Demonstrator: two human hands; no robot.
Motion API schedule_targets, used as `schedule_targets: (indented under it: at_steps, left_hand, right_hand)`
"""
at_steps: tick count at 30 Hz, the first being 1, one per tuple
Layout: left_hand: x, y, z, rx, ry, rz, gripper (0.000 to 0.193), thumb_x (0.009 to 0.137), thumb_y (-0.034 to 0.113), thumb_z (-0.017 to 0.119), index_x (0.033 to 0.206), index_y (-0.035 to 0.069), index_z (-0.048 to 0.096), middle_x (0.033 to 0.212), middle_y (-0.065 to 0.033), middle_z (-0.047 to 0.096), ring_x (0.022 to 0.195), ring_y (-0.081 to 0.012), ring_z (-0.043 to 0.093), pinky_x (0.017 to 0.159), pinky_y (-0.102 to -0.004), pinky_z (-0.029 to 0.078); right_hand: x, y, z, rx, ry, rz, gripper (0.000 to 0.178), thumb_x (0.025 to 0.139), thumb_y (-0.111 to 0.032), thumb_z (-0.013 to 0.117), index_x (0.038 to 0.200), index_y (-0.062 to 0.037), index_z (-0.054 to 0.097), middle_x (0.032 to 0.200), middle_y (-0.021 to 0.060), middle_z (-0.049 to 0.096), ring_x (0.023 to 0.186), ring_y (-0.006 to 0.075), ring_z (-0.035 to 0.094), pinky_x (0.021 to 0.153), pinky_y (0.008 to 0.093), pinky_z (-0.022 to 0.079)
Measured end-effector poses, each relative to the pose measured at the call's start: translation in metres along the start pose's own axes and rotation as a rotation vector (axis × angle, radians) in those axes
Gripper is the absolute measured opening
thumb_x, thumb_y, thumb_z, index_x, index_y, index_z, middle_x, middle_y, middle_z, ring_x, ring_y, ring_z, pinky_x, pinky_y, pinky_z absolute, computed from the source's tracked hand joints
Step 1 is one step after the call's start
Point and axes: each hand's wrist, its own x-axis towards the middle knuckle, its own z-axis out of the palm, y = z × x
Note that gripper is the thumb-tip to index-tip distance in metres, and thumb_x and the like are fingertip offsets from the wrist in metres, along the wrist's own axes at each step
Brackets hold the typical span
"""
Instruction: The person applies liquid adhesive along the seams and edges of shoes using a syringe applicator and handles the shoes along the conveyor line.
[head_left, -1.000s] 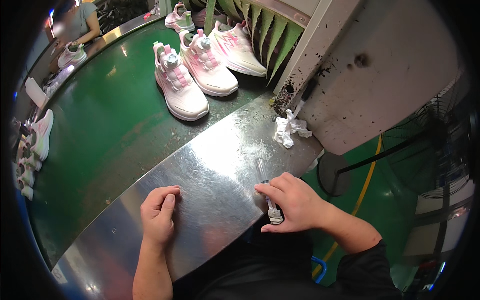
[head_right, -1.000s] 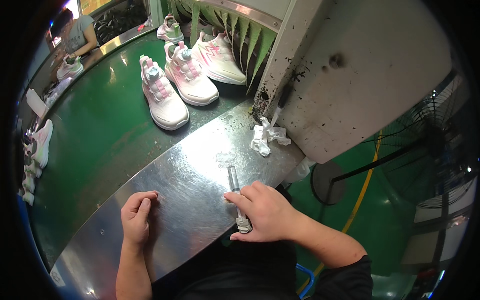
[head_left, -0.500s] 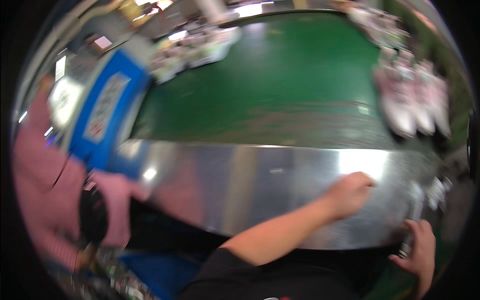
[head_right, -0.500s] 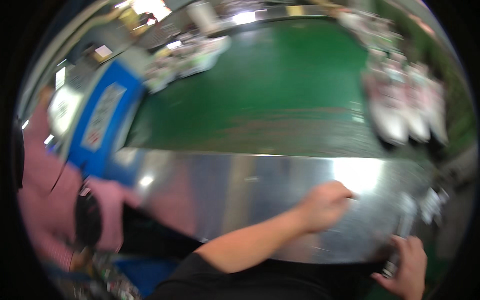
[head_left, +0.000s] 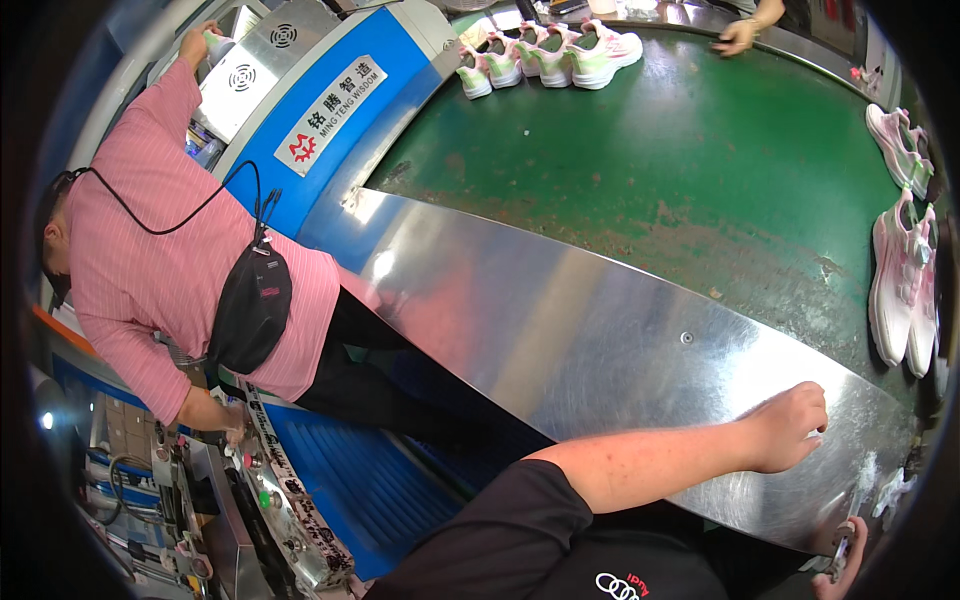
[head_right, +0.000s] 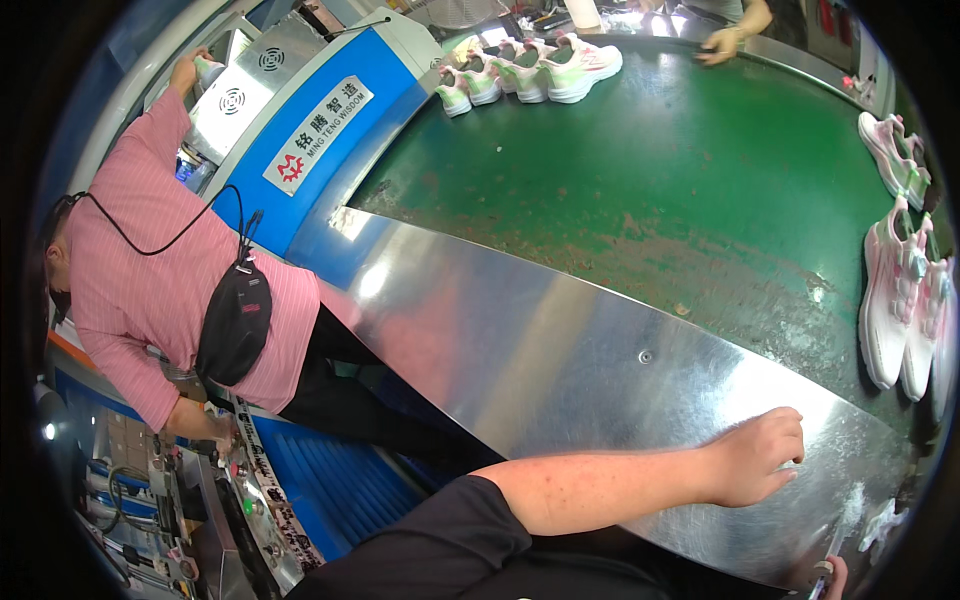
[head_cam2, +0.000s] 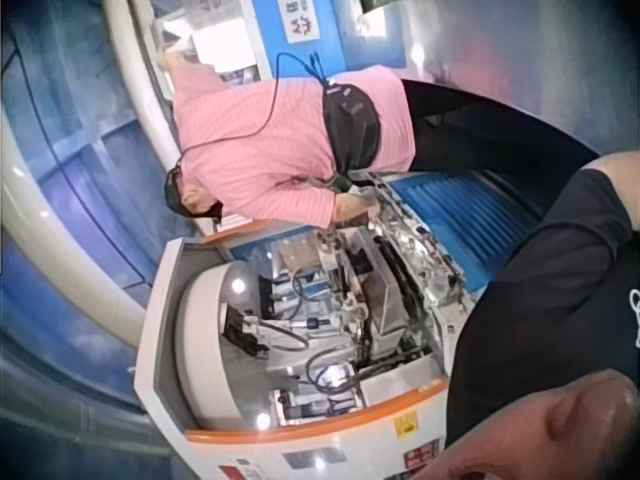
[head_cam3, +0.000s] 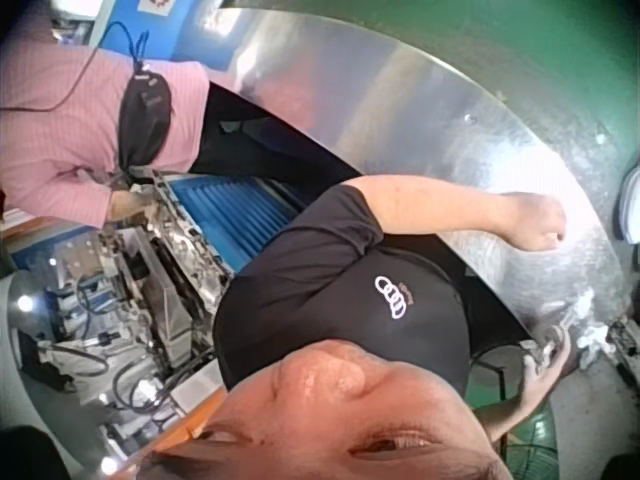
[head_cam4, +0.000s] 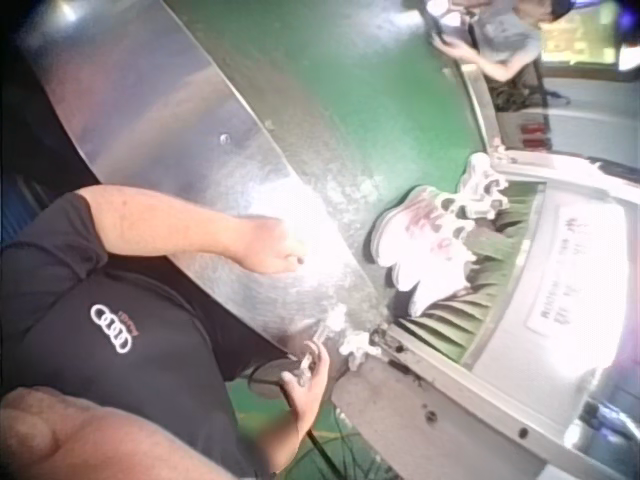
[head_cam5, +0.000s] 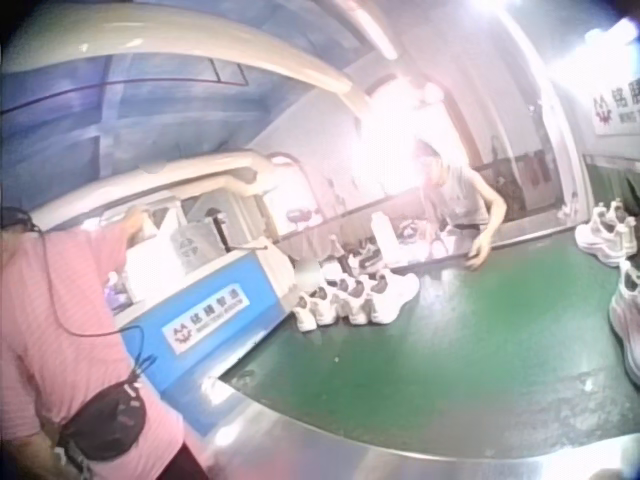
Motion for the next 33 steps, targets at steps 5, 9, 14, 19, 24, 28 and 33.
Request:
schedule_targets:
  at_steps: [5,9,14,19,24,28,33]
  left_hand:
    - [-0.001,-0.005,0.004,0.124,0.076,0.120,0.033,0.073,0.013,0.072,0.099,-0.001,0.057,0.115,-0.0179,0.052,0.127,-0.0403,0.040,0.108,-0.0425,0.033]
    - [-0.001,0.000,0.011,0.188,0.053,0.167,0.037,0.073,0.018,0.074,0.099,-0.002,0.056,0.117,-0.0181,0.051,0.133,-0.0404,0.032,0.111,-0.0426,0.029]
    - [-0.012,0.015,0.022,0.611,-0.038,0.064,0.062,0.082,0.042,0.064,0.121,-0.003,0.050,0.134,-0.0186,0.043,0.139,-0.0369,0.020,0.117,-0.0439,0.013]
    - [-0.016,0.037,0.030,0.686,-0.161,-0.082,0.067,0.089,0.044,0.055,0.135,-0.003,0.041,0.148,-0.0177,0.032,0.142,-0.0349,0.016,0.116,-0.0457,0.012]
    - [-0.026,0.046,0.030,0.718,-0.153,-0.126,0.069,0.090,0.044,0.052,0.138,-0.002,0.038,0.150,-0.0170,0.029,0.143,-0.0341,0.015,0.116,-0.0466,0.009]
    - [-0.031,0.051,0.027,0.773,-0.187,-0.164,0.068,0.091,0.045,0.049,0.139,-0.002,0.038,0.151,-0.0165,0.028,0.143,-0.0333,0.014,0.117,-0.0468,0.008]
    - [-0.022,0.056,0.042,0.774,-0.194,-0.103,0.072,0.084,0.044,0.058,0.137,-0.002,0.041,0.148,-0.0191,0.033,0.137,-0.0362,0.029,0.113,-0.0459,0.021]
  right_hand:
    - [-0.002,0.031,0.006,0.664,0.461,0.225,0.064,0.087,-0.042,0.060,0.133,-0.0013,0.041,0.116,0.0105,0.052,0.089,0.0179,0.051,0.077,0.0255,0.042]
    - [0.026,0.118,0.028,0.808,0.510,-0.299,0.092,0.081,-0.063,0.057,0.146,-0.0053,0.027,0.115,0.0057,0.053,0.096,0.0133,0.051,0.079,0.0243,0.039]
    - [0.077,0.102,0.056,0.370,0.619,-0.454,0.089,0.083,-0.063,0.057,0.144,-0.0058,0.028,0.126,0.0080,0.045,0.103,0.0149,0.045,0.085,0.0250,0.036]
    - [0.099,0.116,0.058,0.095,0.711,-0.545,0.103,0.076,-0.066,0.063,0.143,0.0022,0.024,0.140,0.0179,0.033,0.129,0.0288,0.034,0.107,0.0388,0.028]
    - [0.109,0.119,0.062,-0.005,0.661,-0.538,0.102,0.077,-0.062,0.065,0.143,0.0035,0.023,0.142,0.0205,0.032,0.133,0.0320,0.031,0.110,0.0409,0.023]
    - [0.099,0.081,0.073,-0.034,0.646,-0.496,0.104,0.075,-0.063,0.067,0.143,0.0032,0.024,0.140,0.0209,0.035,0.130,0.0320,0.034,0.109,0.0405,0.025]
    - [0.086,0.100,0.064,0.052,0.669,-0.521,0.110,0.070,-0.064,0.072,0.142,0.0042,0.024,0.138,0.0197,0.036,0.128,0.0302,0.037,0.107,0.0387,0.028]
